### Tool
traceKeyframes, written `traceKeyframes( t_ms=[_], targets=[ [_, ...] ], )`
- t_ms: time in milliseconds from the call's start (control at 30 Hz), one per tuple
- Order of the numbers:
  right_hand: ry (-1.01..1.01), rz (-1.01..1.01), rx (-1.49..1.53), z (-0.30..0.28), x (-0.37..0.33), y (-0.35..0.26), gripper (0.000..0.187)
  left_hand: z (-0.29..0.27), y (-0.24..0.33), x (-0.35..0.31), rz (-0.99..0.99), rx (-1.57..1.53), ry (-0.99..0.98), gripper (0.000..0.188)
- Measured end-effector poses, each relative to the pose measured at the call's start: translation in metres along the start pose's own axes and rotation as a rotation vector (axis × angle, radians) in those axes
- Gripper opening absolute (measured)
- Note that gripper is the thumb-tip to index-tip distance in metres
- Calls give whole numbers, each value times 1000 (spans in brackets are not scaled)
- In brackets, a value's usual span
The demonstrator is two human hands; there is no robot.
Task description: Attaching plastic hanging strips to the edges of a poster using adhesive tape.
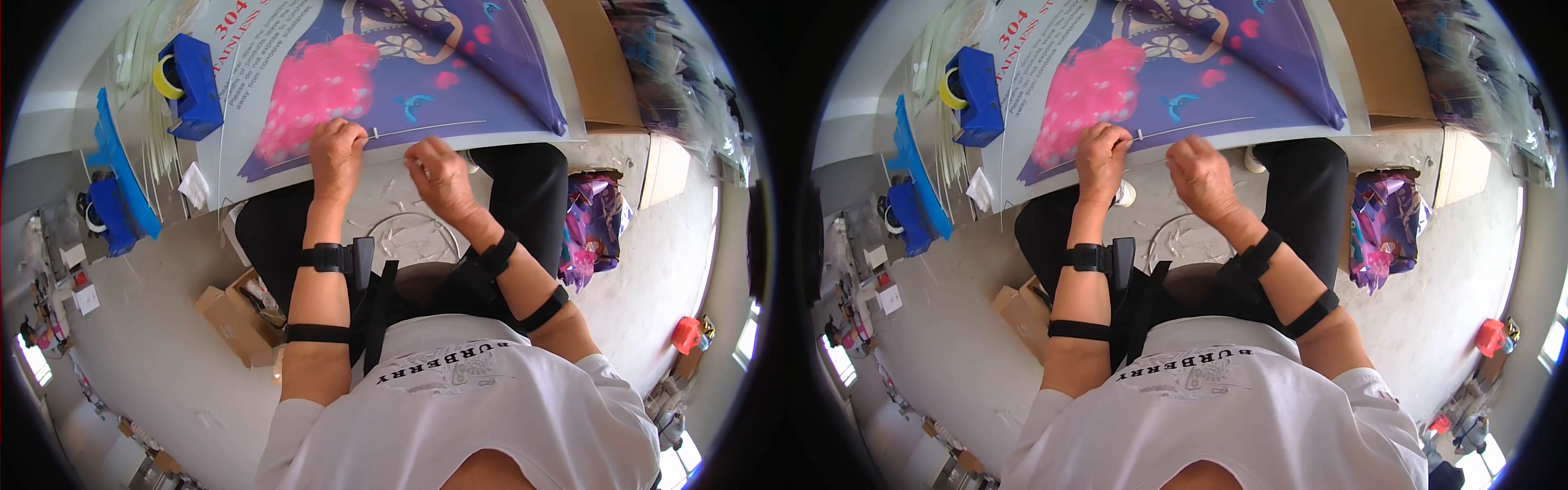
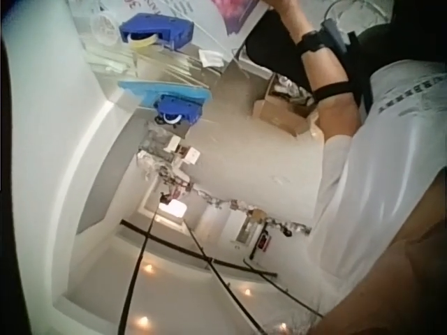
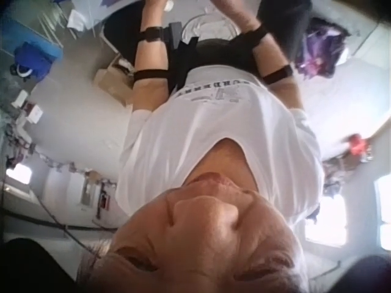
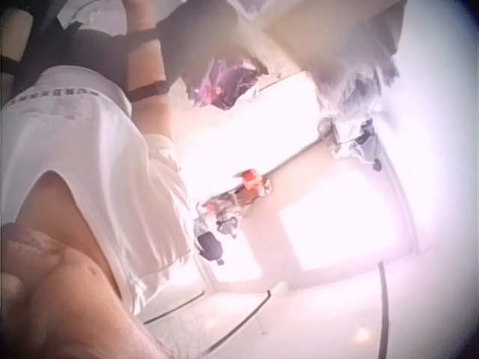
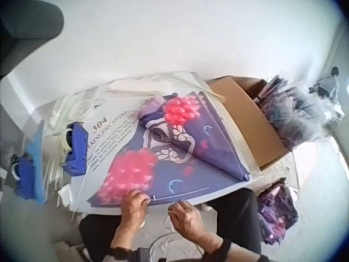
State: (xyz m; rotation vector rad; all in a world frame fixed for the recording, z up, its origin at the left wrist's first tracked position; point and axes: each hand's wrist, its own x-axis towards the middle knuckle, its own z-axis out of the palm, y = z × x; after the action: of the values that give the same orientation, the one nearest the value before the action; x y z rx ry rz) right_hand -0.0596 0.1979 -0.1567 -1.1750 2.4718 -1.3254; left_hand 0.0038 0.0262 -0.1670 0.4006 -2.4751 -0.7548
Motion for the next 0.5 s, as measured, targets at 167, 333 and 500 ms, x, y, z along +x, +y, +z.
traceKeyframes(
  t_ms=[167,333,500],
  targets=[
    [82,-151,-195,0,27,5,14,0,-2,0,-5,27,-7,15],
    [89,-218,-231,14,42,7,16,-4,0,2,-69,21,-74,9],
    [24,-218,-258,27,47,9,14,-4,-1,3,-59,36,-76,8]
  ],
)
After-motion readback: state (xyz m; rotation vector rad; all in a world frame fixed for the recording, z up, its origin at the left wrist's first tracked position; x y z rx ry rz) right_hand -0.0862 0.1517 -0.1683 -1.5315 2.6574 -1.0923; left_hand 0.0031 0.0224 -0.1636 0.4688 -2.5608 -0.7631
